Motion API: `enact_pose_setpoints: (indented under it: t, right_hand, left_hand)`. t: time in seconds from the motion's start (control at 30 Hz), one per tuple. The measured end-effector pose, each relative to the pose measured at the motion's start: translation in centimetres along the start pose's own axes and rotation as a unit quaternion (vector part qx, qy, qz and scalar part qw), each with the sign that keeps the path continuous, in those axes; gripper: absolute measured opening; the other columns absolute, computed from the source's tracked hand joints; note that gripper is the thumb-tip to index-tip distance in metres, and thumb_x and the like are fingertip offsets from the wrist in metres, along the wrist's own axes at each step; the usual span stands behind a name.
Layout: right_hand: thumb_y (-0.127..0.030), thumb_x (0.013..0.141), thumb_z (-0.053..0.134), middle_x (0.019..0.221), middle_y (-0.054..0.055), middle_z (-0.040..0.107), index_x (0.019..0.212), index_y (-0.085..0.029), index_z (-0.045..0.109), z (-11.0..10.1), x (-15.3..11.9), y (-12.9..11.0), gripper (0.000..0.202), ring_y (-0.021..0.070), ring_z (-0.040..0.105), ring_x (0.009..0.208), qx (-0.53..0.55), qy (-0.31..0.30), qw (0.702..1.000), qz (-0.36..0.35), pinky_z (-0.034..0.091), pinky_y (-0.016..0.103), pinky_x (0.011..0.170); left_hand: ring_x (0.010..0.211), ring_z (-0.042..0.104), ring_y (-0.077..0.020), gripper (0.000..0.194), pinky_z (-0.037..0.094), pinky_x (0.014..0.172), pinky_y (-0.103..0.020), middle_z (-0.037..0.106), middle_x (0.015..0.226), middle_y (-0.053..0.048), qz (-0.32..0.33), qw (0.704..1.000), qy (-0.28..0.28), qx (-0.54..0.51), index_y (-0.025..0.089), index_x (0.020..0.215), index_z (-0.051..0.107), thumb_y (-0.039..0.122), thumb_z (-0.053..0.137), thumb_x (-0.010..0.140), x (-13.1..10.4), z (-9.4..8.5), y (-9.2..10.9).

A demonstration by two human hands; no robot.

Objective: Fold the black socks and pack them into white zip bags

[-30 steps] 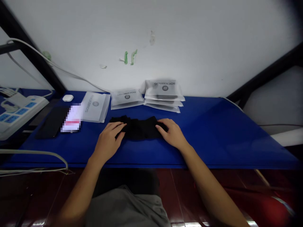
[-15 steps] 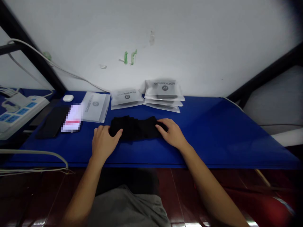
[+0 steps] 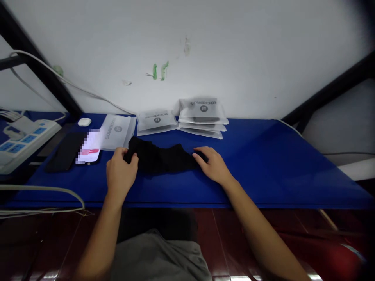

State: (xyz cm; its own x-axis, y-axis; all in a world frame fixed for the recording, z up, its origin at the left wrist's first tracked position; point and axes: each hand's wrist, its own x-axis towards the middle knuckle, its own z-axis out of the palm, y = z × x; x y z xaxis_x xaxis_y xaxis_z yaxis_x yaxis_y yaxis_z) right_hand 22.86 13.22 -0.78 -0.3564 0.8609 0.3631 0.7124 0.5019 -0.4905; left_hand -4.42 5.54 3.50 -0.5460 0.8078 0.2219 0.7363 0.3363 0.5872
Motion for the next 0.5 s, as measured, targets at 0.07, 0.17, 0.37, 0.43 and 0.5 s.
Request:
enact_pose_setpoints:
  t: [0.07, 0.17, 0.37, 0.43, 0.5]
  right_hand:
    - [-0.04, 0.092, 0.048, 0.104, 0.01, 0.069, 0.107, -0.019, 0.064, 0.0, 0.0, 0.0, 0.031, 0.026, 0.061, 0.099, 0.002, 0.001, 1.0, 0.001, 0.048, 0.044, 0.089]
    - [-0.041, 0.091, 0.048, 0.103, 0.01, 0.069, 0.107, -0.02, 0.064, -0.1, 0.0, 0.0, 0.031, 0.0262, 0.061, 0.098, 0.005, 0.004, 1.0, 0.0, 0.048, 0.044, 0.088]
    - [-0.04, 0.091, 0.048, 0.104, 0.011, 0.068, 0.109, -0.02, 0.064, -0.2, -0.1, -0.4, 0.031, 0.0269, 0.062, 0.099, 0.002, 0.016, 1.0, -0.008, 0.049, 0.045, 0.088]
    - [-0.04, 0.091, 0.049, 0.107, 0.011, 0.068, 0.111, -0.02, 0.063, -0.2, -0.2, -0.8, 0.031, 0.0271, 0.061, 0.102, -0.002, 0.035, 0.999, -0.024, 0.048, 0.046, 0.09]
    - [-0.04, 0.091, 0.049, 0.109, 0.01, 0.067, 0.112, -0.021, 0.062, -0.1, -0.2, -1.1, 0.031, 0.027, 0.06, 0.105, -0.003, 0.035, 0.999, -0.038, 0.047, 0.047, 0.091]
  left_hand:
    - [0.086, 0.065, -0.0265, 0.015, 0.048, 0.076, -0.037, 0.068, 0.085, -0.005, -0.002, 1.0, 0.026, 0.011, 0.022, 0.089, 0.058, 0.034, 0.055, 0.079, -0.2, -0.5, 0.5]
    - [0.089, 0.064, -0.0263, 0.016, 0.048, 0.077, -0.038, 0.069, 0.091, -0.005, 0.018, 0.998, 0.063, 0.015, 0.022, 0.093, 0.06, 0.031, 0.056, 0.081, -0.7, -0.9, 1.8]
    - [0.09, 0.062, -0.022, 0.013, 0.049, 0.078, -0.035, 0.065, 0.097, -0.005, 0.111, 0.99, 0.091, -0.013, 0.02, 0.092, 0.06, 0.02, 0.053, 0.082, -1.4, -0.2, 3.8]
    - [0.089, 0.062, -0.0217, 0.012, 0.049, 0.079, -0.035, 0.064, 0.096, -0.005, 0.118, 0.989, 0.087, -0.023, 0.02, 0.092, 0.059, 0.019, 0.053, 0.082, -1.3, 0.0, 3.8]
    - [0.09, 0.061, -0.0219, 0.011, 0.049, 0.08, -0.036, 0.064, 0.095, -0.006, 0.119, 0.989, 0.087, -0.027, 0.019, 0.092, 0.059, 0.019, 0.053, 0.082, -1.1, 0.1, 3.4]
